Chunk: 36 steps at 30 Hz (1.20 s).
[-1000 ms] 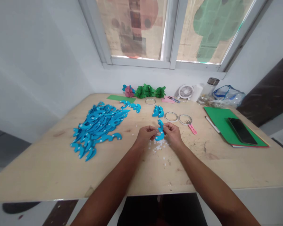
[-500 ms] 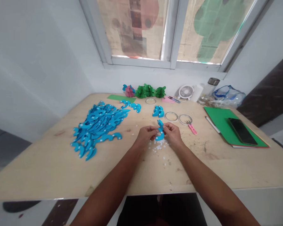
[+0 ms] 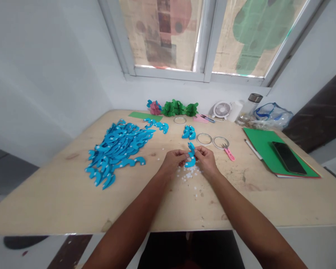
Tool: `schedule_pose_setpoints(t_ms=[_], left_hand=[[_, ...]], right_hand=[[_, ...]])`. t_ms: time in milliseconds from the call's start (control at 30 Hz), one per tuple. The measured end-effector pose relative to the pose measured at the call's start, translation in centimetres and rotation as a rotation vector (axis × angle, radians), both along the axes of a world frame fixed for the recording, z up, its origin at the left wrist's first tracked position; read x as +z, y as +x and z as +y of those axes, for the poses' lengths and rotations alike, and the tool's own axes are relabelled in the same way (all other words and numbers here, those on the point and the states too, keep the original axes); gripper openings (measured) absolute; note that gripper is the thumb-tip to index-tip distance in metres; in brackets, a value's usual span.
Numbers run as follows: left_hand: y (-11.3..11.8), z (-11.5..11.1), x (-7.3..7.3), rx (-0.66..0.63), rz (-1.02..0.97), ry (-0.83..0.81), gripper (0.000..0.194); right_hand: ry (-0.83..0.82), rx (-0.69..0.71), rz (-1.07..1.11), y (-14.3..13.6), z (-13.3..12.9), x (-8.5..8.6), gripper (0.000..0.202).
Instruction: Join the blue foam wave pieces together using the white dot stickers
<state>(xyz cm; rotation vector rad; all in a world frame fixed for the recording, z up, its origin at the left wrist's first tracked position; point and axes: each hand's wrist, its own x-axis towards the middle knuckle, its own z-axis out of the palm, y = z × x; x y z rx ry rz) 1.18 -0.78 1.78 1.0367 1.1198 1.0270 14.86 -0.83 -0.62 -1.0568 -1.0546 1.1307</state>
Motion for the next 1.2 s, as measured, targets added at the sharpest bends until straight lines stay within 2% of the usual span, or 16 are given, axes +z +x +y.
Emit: schedule_pose_setpoints(t_ms=[633, 1200], left_hand=[[-0.25, 0.62, -0.84, 0.017, 0.025, 0.033, 0.009], [-0.29, 0.35, -0.35, -0.011, 0.047, 0.074, 0.009]], right_hand=[[0.003, 0.001, -0.039, 0.15, -0.18, 0.30, 0.020], [-0.013, -0.022, -0.026, 0.09, -0.30, 0.35, 0.028]])
